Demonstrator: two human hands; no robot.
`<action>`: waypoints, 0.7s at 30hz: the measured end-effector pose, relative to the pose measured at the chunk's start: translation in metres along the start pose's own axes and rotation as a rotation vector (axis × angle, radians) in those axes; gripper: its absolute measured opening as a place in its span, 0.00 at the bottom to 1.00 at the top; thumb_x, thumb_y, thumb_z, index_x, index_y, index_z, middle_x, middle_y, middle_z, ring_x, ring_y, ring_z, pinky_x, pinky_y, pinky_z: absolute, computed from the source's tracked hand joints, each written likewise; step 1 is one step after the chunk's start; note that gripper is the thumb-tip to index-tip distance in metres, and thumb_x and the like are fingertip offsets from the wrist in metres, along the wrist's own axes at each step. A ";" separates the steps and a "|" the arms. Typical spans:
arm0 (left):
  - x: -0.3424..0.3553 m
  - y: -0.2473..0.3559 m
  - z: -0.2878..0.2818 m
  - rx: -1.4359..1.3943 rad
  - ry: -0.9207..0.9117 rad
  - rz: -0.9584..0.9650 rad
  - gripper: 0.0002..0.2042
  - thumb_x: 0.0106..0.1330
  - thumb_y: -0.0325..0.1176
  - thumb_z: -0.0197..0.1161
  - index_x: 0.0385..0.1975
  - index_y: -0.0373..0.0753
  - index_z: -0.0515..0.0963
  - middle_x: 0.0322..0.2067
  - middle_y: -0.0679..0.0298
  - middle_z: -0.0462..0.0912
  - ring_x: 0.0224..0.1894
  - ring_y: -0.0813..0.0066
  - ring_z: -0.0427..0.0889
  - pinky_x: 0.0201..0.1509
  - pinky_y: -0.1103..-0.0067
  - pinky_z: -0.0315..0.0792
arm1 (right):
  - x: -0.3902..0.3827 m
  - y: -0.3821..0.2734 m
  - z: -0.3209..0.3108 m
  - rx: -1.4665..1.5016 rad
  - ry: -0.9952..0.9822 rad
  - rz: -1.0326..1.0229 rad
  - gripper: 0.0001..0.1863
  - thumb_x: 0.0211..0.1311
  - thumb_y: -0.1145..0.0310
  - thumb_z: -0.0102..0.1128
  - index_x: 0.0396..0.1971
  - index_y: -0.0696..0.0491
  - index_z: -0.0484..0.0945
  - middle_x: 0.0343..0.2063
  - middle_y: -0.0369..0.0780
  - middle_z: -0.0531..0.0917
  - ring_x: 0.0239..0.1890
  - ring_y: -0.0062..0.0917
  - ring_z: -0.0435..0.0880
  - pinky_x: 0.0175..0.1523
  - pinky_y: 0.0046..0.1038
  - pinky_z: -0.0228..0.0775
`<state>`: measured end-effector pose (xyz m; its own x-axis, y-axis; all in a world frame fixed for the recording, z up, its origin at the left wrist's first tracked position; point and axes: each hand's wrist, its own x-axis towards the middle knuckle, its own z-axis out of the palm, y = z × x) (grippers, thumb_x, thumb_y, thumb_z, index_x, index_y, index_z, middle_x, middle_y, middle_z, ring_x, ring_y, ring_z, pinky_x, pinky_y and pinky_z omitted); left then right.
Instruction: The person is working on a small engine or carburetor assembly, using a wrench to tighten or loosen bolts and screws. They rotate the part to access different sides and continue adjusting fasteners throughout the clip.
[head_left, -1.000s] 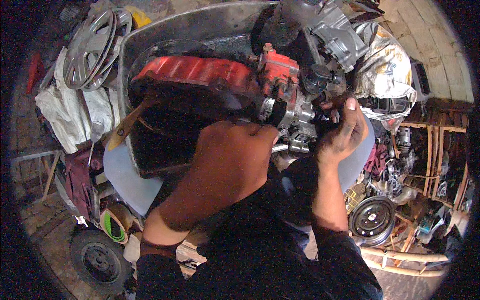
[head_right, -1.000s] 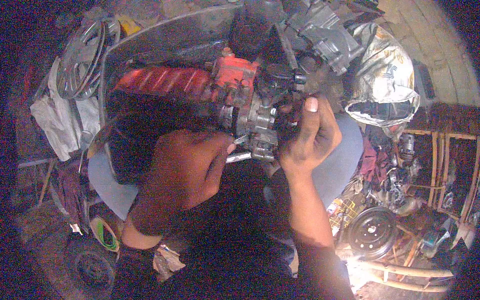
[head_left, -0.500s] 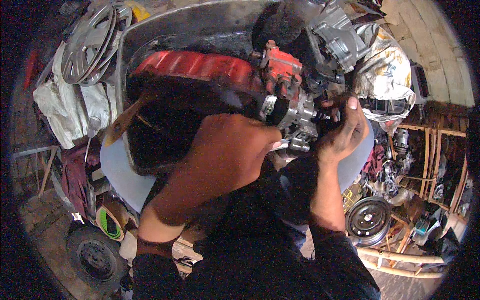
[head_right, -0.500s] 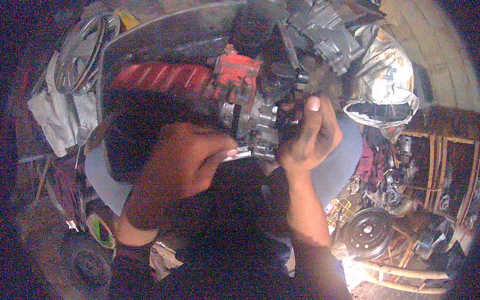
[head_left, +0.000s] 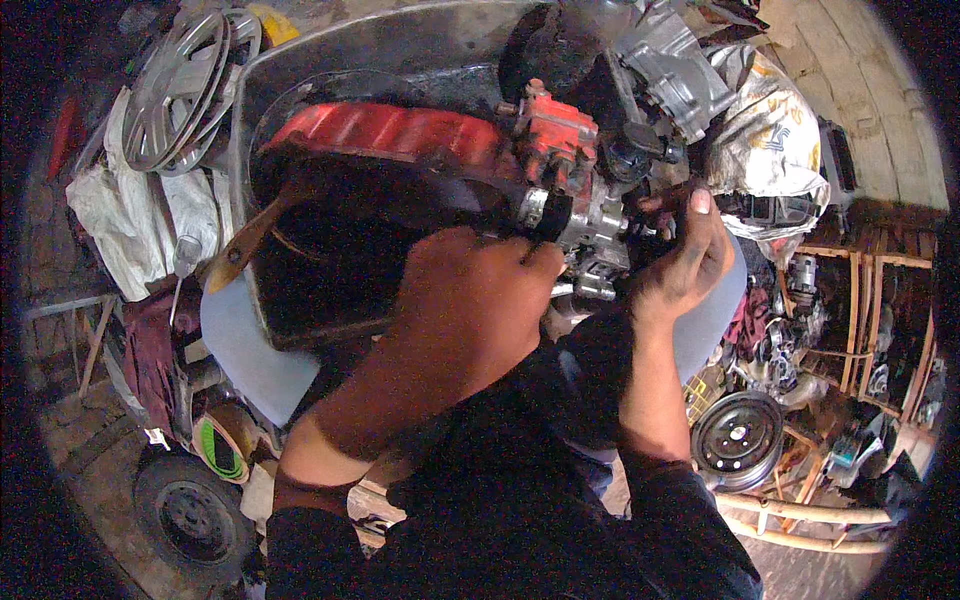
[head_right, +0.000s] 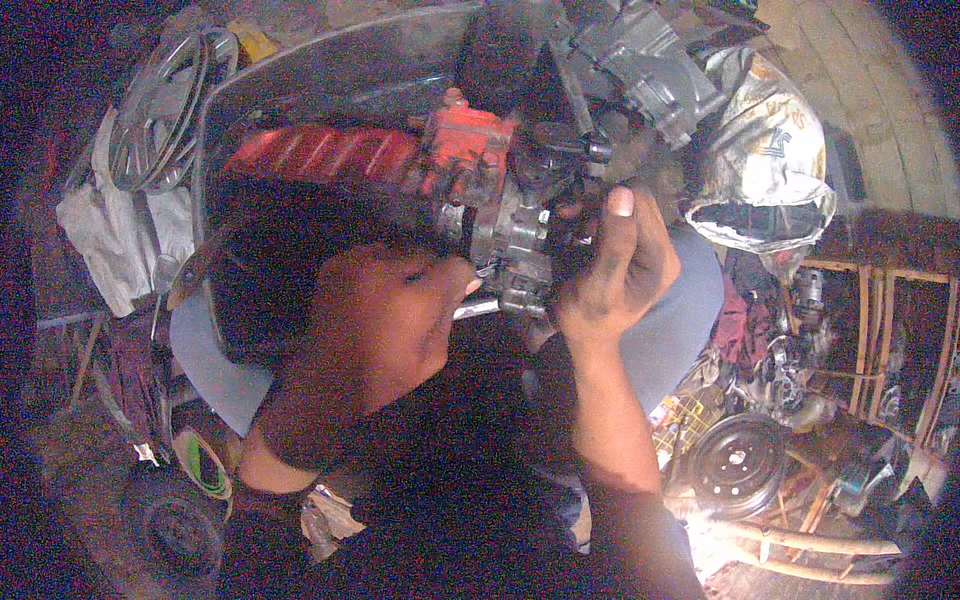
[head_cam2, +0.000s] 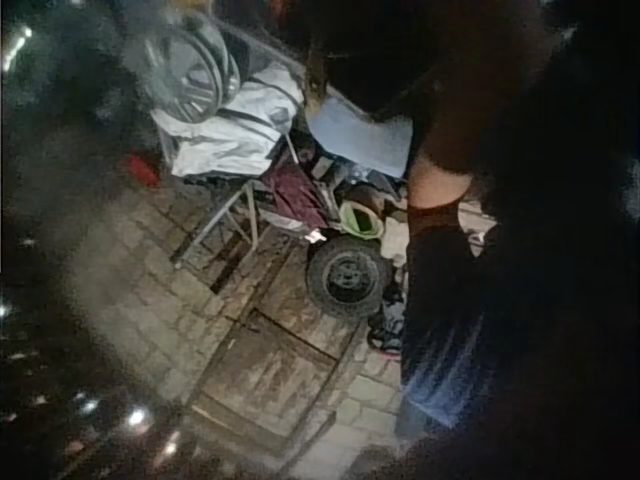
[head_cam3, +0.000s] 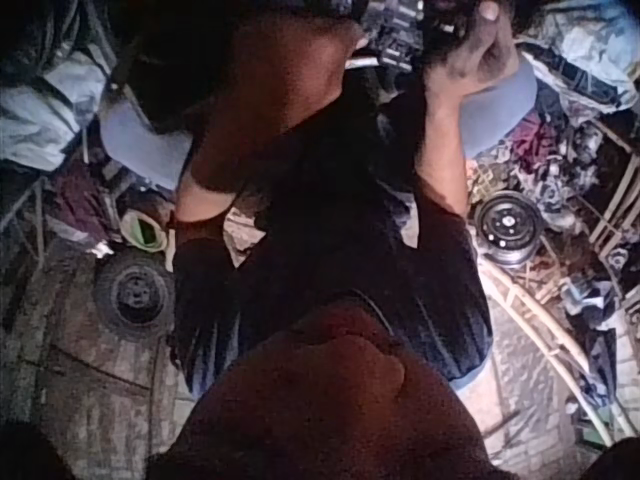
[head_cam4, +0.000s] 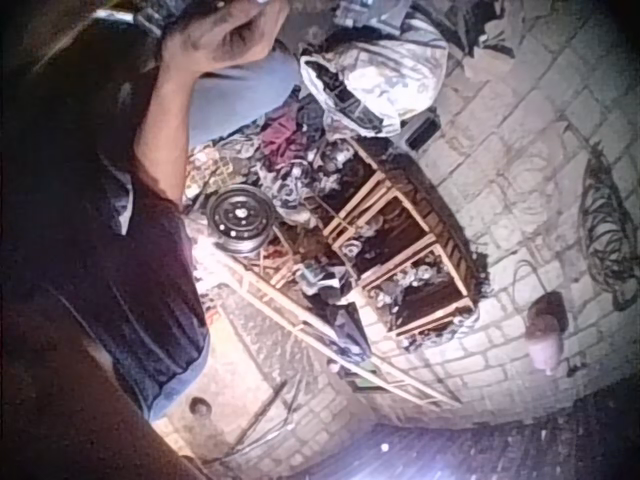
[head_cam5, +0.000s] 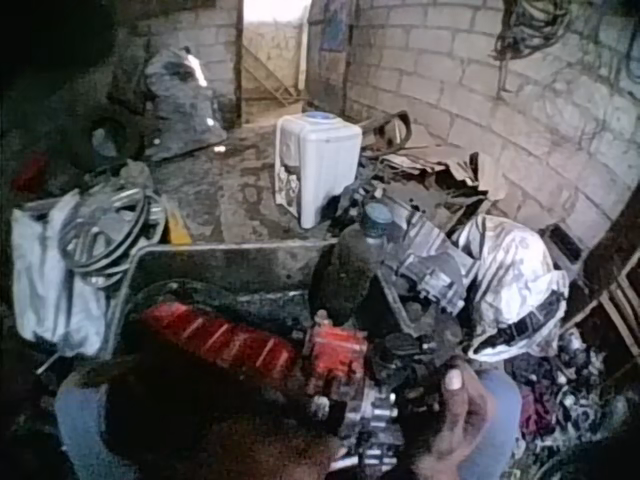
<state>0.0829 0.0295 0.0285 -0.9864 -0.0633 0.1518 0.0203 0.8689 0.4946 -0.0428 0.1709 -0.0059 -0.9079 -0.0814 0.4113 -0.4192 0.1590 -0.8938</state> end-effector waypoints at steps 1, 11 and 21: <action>0.000 0.001 0.001 0.039 0.015 0.028 0.04 0.55 0.31 0.65 0.30 0.41 0.80 0.25 0.56 0.86 0.29 0.51 0.87 0.34 0.58 0.80 | 0.000 0.000 0.000 -0.028 -0.007 -0.003 0.26 0.78 0.55 0.49 0.24 0.61 0.79 0.21 0.40 0.82 0.26 0.21 0.73 0.33 0.26 0.61; -0.003 -0.016 -0.010 -0.025 -0.107 0.027 0.04 0.59 0.31 0.62 0.32 0.43 0.82 0.25 0.56 0.85 0.30 0.51 0.88 0.35 0.56 0.80 | 0.001 -0.002 0.000 -0.007 -0.035 -0.023 0.26 0.77 0.55 0.51 0.24 0.61 0.80 0.21 0.38 0.79 0.25 0.22 0.73 0.31 0.29 0.61; 0.001 -0.008 0.000 0.024 0.022 0.038 0.04 0.57 0.32 0.64 0.29 0.42 0.80 0.23 0.58 0.84 0.28 0.51 0.87 0.35 0.60 0.80 | 0.002 -0.003 0.001 -0.015 -0.035 -0.034 0.27 0.77 0.55 0.49 0.24 0.61 0.80 0.21 0.39 0.81 0.25 0.22 0.72 0.32 0.27 0.60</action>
<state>0.0812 0.0230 0.0247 -0.9812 -0.0408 0.1888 0.0533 0.8823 0.4676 -0.0432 0.1693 -0.0031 -0.8925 -0.1212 0.4345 -0.4499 0.1700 -0.8767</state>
